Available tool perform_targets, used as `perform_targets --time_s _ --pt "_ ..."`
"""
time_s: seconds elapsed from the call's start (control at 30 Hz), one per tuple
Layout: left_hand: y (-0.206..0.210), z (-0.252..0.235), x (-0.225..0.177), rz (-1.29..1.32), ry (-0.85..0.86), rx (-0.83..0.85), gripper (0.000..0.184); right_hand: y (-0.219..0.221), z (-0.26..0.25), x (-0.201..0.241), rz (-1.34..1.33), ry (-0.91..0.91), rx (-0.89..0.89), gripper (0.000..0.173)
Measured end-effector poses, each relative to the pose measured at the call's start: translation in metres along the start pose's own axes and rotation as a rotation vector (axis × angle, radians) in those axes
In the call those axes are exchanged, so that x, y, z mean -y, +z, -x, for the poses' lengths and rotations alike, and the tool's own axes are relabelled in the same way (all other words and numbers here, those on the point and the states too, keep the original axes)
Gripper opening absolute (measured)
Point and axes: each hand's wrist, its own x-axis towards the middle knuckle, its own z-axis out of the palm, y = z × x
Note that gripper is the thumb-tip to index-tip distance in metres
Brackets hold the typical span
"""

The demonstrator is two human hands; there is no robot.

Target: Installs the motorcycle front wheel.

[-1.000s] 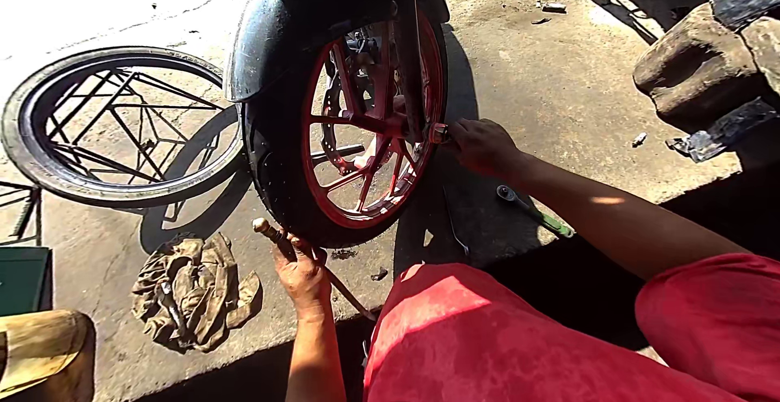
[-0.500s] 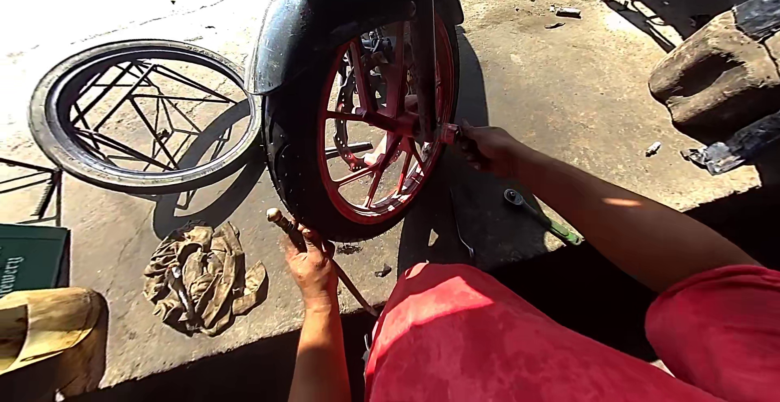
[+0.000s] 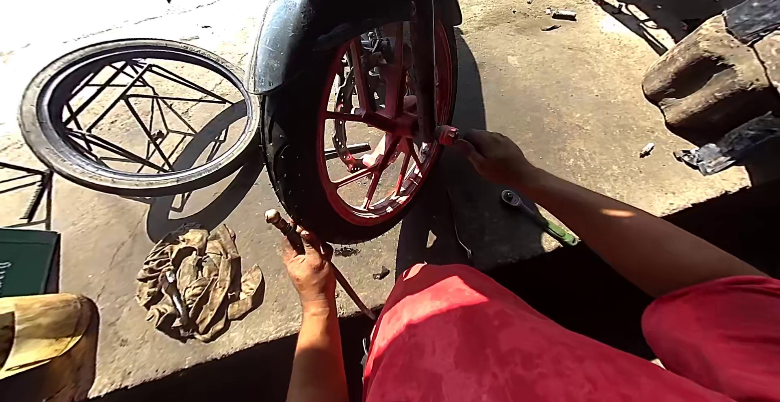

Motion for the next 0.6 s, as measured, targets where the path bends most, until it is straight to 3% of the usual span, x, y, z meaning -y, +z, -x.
perform_targets --time_s 0.17,0.27,0.4,0.5,0.57,0.6 --pt "-0.002 -0.001 -0.002 -0.002 0.001 0.003 0.015 0.007 -0.007 -0.016 0.383 -0.586 -0.422 0.027" --pt "-0.002 -0.001 -0.004 -0.003 -0.005 0.005 0.022 0.013 -0.013 -0.03 0.404 -0.765 -0.464 0.02" --pt "-0.001 -0.001 -0.004 -0.011 -0.007 0.006 0.025 -0.003 -0.018 -0.048 0.574 -0.854 -0.437 0.028" --pt "-0.001 -0.001 -0.003 -0.012 0.005 0.004 0.026 -0.009 -0.015 -0.045 0.442 -0.737 -0.344 0.029" --pt "-0.001 -0.001 -0.001 -0.001 0.004 0.0 0.028 0.003 0.001 -0.024 -0.014 -0.391 -0.17 0.033" --pt "-0.001 0.0 -0.002 0.0 0.004 -0.008 0.03 0.01 0.009 -0.006 -0.421 -0.129 -0.065 0.037"
